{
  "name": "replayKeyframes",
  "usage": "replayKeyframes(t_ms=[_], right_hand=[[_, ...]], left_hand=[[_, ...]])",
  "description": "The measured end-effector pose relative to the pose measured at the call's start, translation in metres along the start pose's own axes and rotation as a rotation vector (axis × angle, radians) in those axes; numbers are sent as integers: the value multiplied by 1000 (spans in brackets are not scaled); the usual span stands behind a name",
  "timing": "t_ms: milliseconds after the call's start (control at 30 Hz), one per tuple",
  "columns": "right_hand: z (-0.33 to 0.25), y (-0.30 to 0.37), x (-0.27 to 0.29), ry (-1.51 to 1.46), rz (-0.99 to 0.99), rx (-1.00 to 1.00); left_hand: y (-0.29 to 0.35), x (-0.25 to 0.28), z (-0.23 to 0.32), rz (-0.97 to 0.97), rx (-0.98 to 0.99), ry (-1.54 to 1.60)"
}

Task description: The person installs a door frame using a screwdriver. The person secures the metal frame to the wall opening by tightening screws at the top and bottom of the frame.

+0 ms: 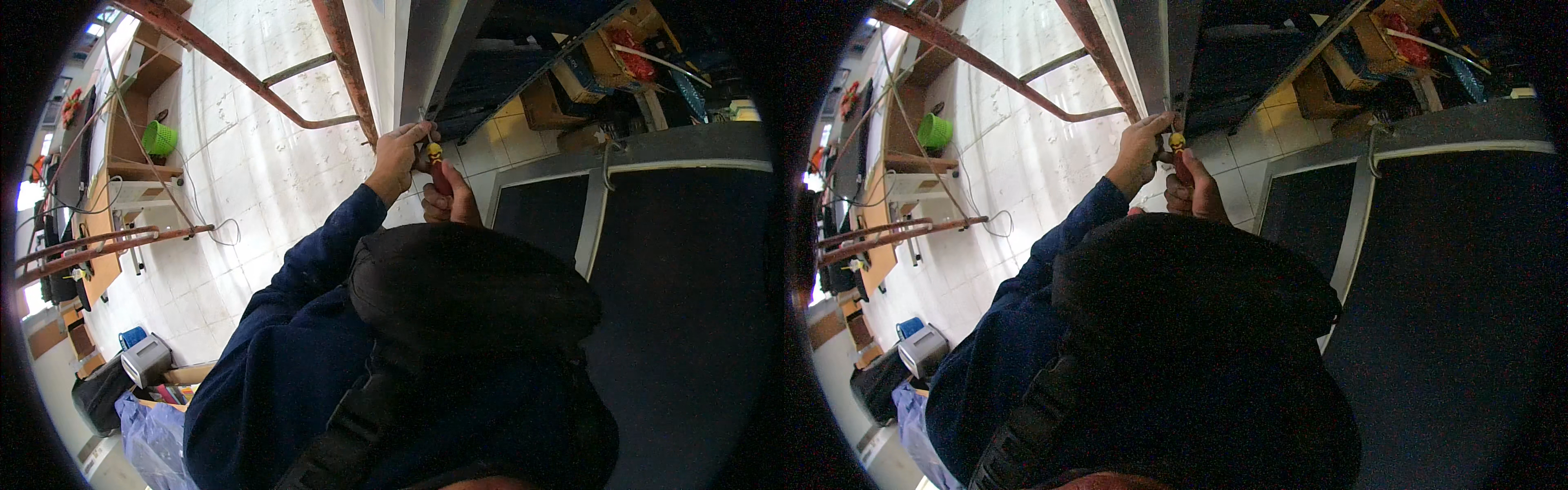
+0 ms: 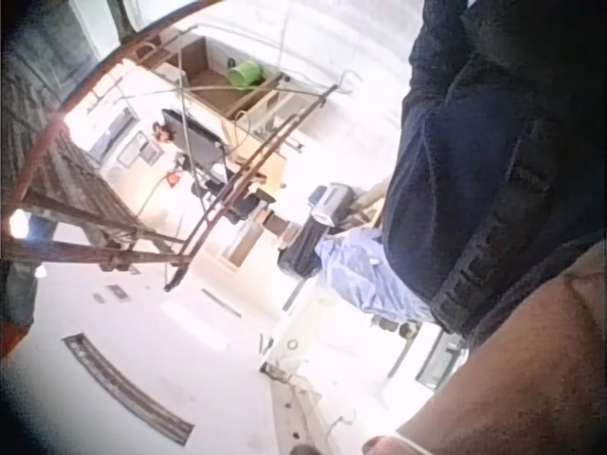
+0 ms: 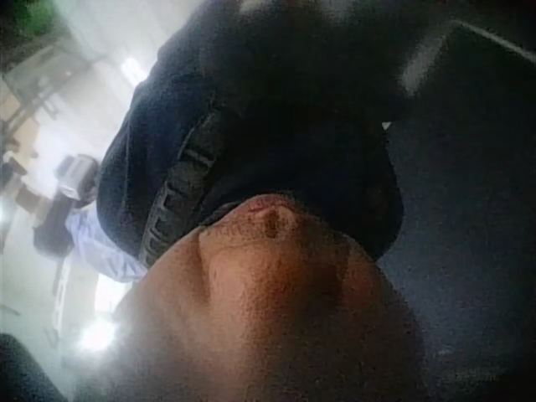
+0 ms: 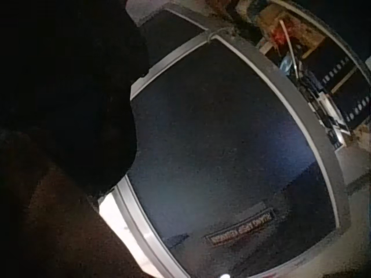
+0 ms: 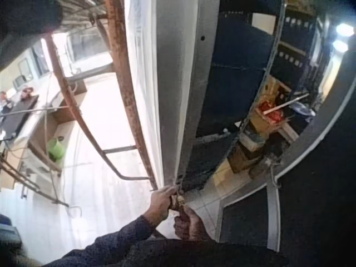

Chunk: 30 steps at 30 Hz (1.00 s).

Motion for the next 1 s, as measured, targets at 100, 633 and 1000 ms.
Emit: replayKeyframes(t_ms=[100,633,1000], right_hand=[[-13,0,-1,1319,809,491],[-24,-19,-13,1635,834,478],[-29,0,14,1418,546,421]], left_hand=[[0,2,-2,19,25,-1],[-9,10,2,7,-53,-163],[-15,12,-14,15,-49,-14]])
Point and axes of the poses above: each hand's wrist, its own y-axis away from the middle knuckle, its own x-axis out of the back of the hand, z = x × y, the point moved 5 cm from there along -y, towards the middle knuckle, and after that the axes turned 1 degree about -x, right-handed, at the moved point
